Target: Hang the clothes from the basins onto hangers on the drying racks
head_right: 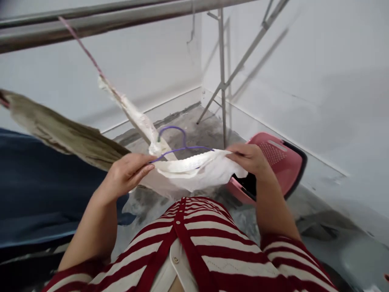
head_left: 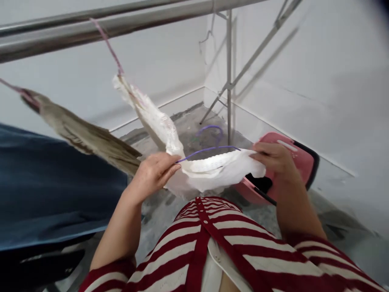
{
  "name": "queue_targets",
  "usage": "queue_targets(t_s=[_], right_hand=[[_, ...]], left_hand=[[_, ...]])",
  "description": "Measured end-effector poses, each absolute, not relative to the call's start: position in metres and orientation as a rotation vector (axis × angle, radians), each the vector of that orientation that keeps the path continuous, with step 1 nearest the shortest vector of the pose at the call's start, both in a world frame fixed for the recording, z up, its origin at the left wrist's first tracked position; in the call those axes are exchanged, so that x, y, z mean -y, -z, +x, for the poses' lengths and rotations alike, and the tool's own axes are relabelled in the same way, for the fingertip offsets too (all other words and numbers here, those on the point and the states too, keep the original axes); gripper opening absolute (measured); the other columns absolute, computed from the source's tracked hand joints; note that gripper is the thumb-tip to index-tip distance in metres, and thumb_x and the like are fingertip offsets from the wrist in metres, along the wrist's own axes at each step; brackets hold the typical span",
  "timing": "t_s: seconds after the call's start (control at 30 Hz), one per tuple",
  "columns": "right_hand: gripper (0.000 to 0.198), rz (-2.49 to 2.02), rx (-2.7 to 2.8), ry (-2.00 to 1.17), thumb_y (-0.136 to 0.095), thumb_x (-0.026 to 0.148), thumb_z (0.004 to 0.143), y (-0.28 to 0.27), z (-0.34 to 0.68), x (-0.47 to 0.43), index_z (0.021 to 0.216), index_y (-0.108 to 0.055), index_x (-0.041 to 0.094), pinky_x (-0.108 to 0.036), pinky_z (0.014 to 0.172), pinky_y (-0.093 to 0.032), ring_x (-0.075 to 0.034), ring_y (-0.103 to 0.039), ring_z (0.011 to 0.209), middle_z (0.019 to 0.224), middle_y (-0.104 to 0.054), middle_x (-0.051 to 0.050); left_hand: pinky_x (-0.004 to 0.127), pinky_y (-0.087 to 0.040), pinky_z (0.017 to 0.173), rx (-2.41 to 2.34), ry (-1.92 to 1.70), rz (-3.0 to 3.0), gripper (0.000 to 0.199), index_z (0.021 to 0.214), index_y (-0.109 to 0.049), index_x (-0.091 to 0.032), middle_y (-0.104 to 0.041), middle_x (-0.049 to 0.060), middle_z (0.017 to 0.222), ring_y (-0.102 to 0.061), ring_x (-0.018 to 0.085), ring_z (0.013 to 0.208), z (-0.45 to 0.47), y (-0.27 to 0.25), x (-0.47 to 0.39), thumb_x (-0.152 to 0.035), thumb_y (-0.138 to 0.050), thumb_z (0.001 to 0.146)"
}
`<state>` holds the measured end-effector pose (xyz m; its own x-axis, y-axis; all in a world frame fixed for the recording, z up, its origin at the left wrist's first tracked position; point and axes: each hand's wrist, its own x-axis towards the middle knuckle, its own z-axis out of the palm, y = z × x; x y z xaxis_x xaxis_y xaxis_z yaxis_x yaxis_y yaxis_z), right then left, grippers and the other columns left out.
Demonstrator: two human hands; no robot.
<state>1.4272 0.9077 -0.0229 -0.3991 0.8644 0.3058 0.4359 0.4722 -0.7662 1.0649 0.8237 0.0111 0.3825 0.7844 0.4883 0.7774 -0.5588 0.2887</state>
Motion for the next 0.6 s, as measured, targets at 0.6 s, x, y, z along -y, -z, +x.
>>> queue_targets(t_s=[0.6], right_hand=[[0.028,-1.210,2.002,-0.685,-0.056,0.046,0.080,0.006,1.456,-0.904,0.089,-0.066,0.021,-0.025,0.066,-0.045,-0.014,-0.056,0.074,0.077,-0.062,-0.001]], left_hand=[[0.026,-0.046,0.068,-1.481,-1.373,2.194,0.011,0.088,-0.068,-0.023,-0.065,-0.001,0.081,-0.058,0.014,0.074,1.053,0.006,-0.825,-0.019,-0.061,0.081]])
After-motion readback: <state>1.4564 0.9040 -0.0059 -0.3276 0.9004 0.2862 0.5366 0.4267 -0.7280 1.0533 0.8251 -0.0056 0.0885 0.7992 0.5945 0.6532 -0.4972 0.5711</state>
